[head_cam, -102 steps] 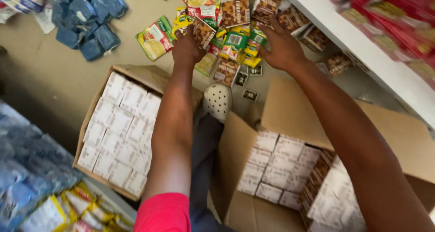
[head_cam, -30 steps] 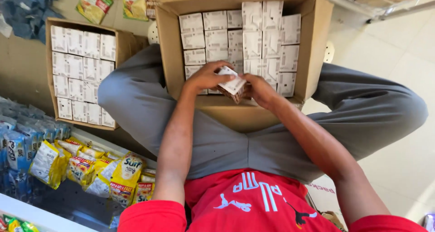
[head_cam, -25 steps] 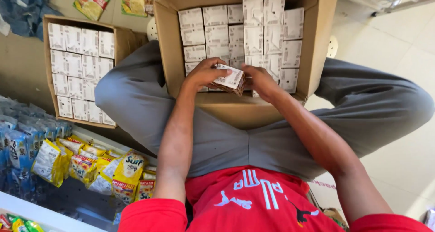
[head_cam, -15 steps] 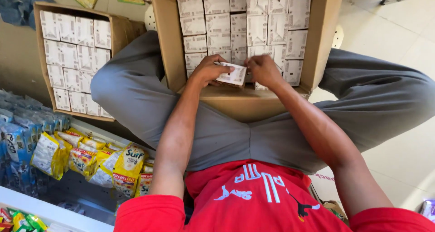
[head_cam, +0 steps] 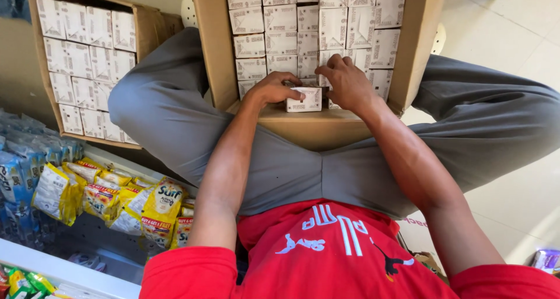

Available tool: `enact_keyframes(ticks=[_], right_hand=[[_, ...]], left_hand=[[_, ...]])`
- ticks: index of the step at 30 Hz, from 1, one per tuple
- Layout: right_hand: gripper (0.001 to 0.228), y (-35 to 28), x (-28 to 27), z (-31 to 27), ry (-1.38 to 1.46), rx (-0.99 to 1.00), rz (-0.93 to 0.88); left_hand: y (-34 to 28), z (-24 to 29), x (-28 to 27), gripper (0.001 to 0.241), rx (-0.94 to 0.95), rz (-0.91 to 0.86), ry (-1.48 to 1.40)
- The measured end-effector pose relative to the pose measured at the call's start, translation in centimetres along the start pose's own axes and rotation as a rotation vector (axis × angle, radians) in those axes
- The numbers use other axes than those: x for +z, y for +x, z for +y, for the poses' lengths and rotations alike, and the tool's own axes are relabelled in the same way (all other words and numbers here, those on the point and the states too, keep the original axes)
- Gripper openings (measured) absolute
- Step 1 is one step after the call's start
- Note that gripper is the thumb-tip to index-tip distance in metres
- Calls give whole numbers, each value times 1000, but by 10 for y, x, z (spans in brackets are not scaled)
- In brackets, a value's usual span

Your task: Packing small product boxes into larger cardboard shipping containers.

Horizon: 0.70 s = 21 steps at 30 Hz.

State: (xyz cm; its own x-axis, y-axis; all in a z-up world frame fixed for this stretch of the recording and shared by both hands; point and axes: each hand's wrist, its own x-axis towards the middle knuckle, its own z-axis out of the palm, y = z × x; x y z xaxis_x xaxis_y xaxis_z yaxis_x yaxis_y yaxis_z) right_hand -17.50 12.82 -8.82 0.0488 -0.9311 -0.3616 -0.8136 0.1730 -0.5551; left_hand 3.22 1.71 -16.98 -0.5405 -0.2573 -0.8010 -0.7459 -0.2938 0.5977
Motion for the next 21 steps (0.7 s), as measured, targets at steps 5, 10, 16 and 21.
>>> enact_keyframes(ticks=[5,10,16,21], right_hand=[[49,2,7,3,-90,-10,-4],[46,0,13,4,-114,-55,43],[45,6,23,15,-98,-121,118],[46,17,8,34,137,-86,52]], left_hand=[[10,-11,9,58,165,5,134],[20,-15,8,62,215,-36,128],[19,-3,15,65,155,-58,186],[33,-5,30,73,198,-17,133]])
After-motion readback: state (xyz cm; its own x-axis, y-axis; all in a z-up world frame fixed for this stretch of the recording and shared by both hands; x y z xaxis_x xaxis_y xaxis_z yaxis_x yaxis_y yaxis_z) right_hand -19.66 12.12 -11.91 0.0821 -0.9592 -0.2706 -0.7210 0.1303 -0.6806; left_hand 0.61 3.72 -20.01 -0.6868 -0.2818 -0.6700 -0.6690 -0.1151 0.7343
